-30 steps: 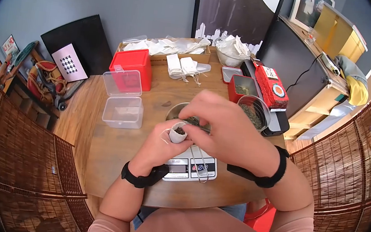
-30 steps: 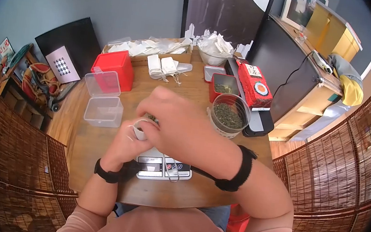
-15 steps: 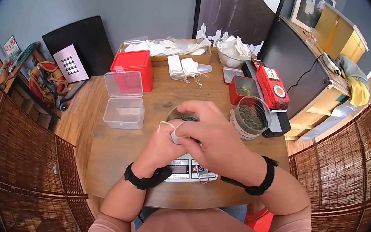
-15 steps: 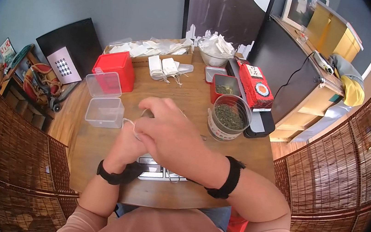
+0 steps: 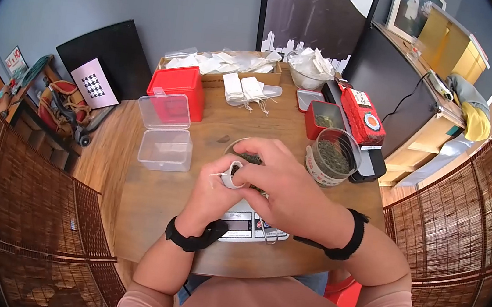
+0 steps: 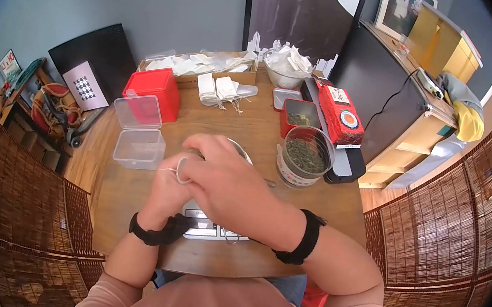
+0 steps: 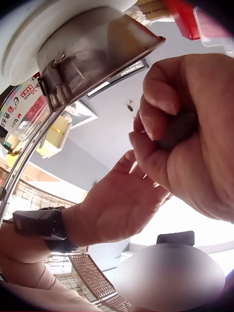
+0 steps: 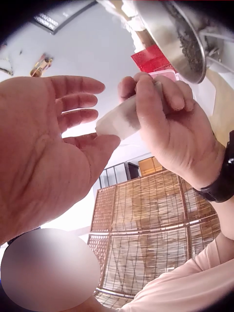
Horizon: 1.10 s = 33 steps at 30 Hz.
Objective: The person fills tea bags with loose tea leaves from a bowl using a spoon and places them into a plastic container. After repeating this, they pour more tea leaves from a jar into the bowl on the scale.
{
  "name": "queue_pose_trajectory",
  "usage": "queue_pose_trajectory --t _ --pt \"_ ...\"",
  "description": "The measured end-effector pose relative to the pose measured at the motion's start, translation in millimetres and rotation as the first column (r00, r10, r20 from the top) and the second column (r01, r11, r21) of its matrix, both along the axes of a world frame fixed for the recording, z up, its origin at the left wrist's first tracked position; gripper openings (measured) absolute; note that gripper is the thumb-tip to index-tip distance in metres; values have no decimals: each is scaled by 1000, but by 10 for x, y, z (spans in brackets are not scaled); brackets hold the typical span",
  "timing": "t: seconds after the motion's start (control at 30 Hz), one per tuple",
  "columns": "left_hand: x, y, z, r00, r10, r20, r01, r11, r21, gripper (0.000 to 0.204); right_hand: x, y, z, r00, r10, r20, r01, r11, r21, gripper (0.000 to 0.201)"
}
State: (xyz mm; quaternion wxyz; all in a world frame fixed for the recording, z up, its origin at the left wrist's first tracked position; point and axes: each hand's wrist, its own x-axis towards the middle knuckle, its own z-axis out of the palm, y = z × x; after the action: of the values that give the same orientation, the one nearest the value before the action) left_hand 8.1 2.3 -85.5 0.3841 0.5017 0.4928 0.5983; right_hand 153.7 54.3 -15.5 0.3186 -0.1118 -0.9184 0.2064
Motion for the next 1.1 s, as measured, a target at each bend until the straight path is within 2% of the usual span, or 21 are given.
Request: queue_pose_trajectory --t 0.03,0.1,0.2,0.27,0.4,0.5,0.57,0.6,0.63,0.67,0.7,0.77,0.8,0.87,0.9,0.97,1.0,1.07,1.1 --pt "1 -1 3 1000 -2 -1 2 1000 -1 18 8 -13 14 1000 -13 -10 13 1000 -9 19" --pt "-12 -3 9 986 47 -162 -40 998 47 19 16 -23 35 999 -25 -21 24 1000 -18 20" --pt "-33 17 -77 974 125 -189 -98 984 147 20 45 -13 45 998 -61 8 61 998 12 24" --pt "-24 20 -66 977 131 -170 -108 985 137 20 59 5 31 998 -55 16 54 995 87 27" --pt "-41 36 -87 967 168 -191 -142 980 141 17 119 -40 120 997 -66 -49 66 998 -7 24" --pt "-67 21 -19 951 199 -237 -160 972 172 14 331 49 110 988 -142 -68 144 989 21 27" --pt "-104 28 -45 948 222 -227 -186 968 169 13 513 160 24 954 -300 -2 300 954 22 29" --pt "-118 30 -58 944 244 -220 -210 963 169 12 598 215 -51 953 -304 4 304 952 22 29" --pt "-124 27 -52 947 240 -215 -207 964 166 12 679 277 -141 926 -373 54 373 928 -6 29" --pt "-128 18 -32 951 254 -176 -236 965 118 11 731 314 -202 894 -436 105 441 897 -29 29" --pt "-131 11 -9 953 270 -138 -262 963 68 11 763 309 -231 892 -438 110 443 896 -28 29" --pt "-150 22 8 945 291 -149 -281 956 83 11 805 280 -291 827 -474 303 549 796 -253 33" --pt "-170 29 1 939 304 -160 -293 952 86 11 816 279 -328 827 -472 305 548 797 -255 33" --pt "-187 36 -7 936 318 -152 -310 948 73 11 833 298 -420 838 -429 338 544 711 -446 36" --pt "-196 40 -15 936 317 -153 -309 948 74 11 842 335 -503 837 -430 337 544 710 -446 36" --pt "-218 51 -27 937 322 -134 -317 947 58 10 852 409 -658 897 -333 289 441 654 -615 32" --pt "-219 53 -18 937 322 -135 -316 947 59 10 839 410 -660 898 -334 287 440 654 -615 32" --pt "-222 52 -3 937 322 -132 -318 947 53 9 773 412 -658 940 -283 191 316 507 -802 28" --pt "-226 56 -6 937 322 -132 -318 947 51 9 735 414 -665 940 -283 193 317 506 -802 28"
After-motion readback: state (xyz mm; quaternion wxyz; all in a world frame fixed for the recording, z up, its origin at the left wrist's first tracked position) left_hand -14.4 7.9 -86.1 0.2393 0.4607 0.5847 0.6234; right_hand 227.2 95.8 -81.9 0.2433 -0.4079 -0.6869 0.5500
